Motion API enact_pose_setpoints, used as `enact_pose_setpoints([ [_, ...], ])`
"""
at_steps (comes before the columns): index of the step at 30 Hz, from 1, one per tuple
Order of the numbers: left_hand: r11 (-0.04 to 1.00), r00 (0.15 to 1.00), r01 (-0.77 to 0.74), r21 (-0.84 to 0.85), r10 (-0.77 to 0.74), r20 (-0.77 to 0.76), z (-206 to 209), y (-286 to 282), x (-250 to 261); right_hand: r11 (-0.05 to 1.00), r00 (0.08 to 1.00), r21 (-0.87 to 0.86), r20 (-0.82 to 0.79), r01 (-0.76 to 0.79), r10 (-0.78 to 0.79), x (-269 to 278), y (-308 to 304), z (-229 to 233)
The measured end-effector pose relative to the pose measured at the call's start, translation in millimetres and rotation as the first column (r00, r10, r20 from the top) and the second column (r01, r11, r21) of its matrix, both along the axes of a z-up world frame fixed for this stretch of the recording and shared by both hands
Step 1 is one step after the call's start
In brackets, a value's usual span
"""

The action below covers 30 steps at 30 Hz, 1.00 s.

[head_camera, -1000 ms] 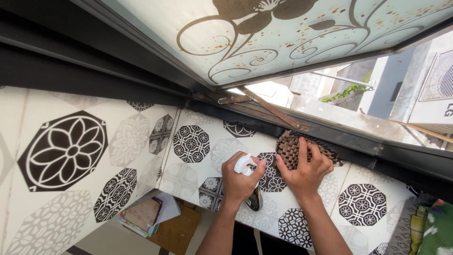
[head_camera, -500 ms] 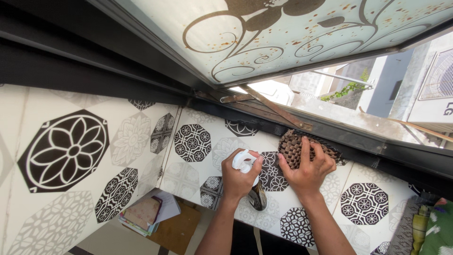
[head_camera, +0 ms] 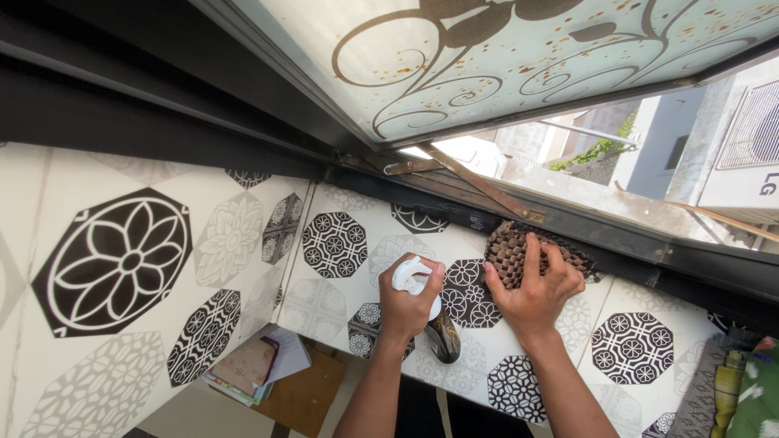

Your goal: The person cleans a window with a pattern on it using a spray bottle and a cloth, then wipes the window sill and an adjacent clear window pane.

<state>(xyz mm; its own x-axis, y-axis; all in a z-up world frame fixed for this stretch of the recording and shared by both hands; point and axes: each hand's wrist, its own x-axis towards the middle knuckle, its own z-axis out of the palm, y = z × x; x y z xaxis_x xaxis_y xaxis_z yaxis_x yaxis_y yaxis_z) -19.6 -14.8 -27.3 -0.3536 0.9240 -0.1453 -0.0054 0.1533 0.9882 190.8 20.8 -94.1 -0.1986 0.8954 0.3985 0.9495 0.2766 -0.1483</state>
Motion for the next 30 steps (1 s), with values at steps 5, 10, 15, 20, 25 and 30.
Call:
enact_pose_setpoints([
  [5,0.997,0.999,0.037,-0.073,-0.037,-0.004,-11.6,-8.4,-2.9,1.0,1.0,-0.006,0.004,0.002,-0.001,0.0,-0.9,-1.2],
  [10,0.999,0.997,-0.043,0.013,0.042,0.067,5.6,-0.9,-4.9,1.0,1.0,-0.014,0.0,0.01,-0.01,-1.6,-0.3,-0.1],
  [15,0.986,0.999,-0.001,-0.168,-0.008,-0.05,2.5,-1.6,-13.4,1.0,1.0,-0.009,-0.001,0.01,-0.01,-1.5,-1.8,-2.9],
  [20,0.995,0.994,0.0,-0.103,-0.01,-0.105,0.5,-3.8,-15.4,1.0,1.0,-0.014,0.004,0.01,-0.01,-0.5,-1.5,-6.7],
  [25,0.999,0.999,-0.001,0.044,0.0,0.036,-2.3,-2.1,-17.8,1.0,1.0,-0.018,0.003,0.025,-0.025,-2.9,-2.7,-2.8],
  [30,0.991,1.0,0.013,-0.13,-0.013,0.0,-9.1,-8.2,-16.2,1.0,1.0,-0.012,0.015,0.018,-0.018,-2.2,-3.0,-4.8],
])
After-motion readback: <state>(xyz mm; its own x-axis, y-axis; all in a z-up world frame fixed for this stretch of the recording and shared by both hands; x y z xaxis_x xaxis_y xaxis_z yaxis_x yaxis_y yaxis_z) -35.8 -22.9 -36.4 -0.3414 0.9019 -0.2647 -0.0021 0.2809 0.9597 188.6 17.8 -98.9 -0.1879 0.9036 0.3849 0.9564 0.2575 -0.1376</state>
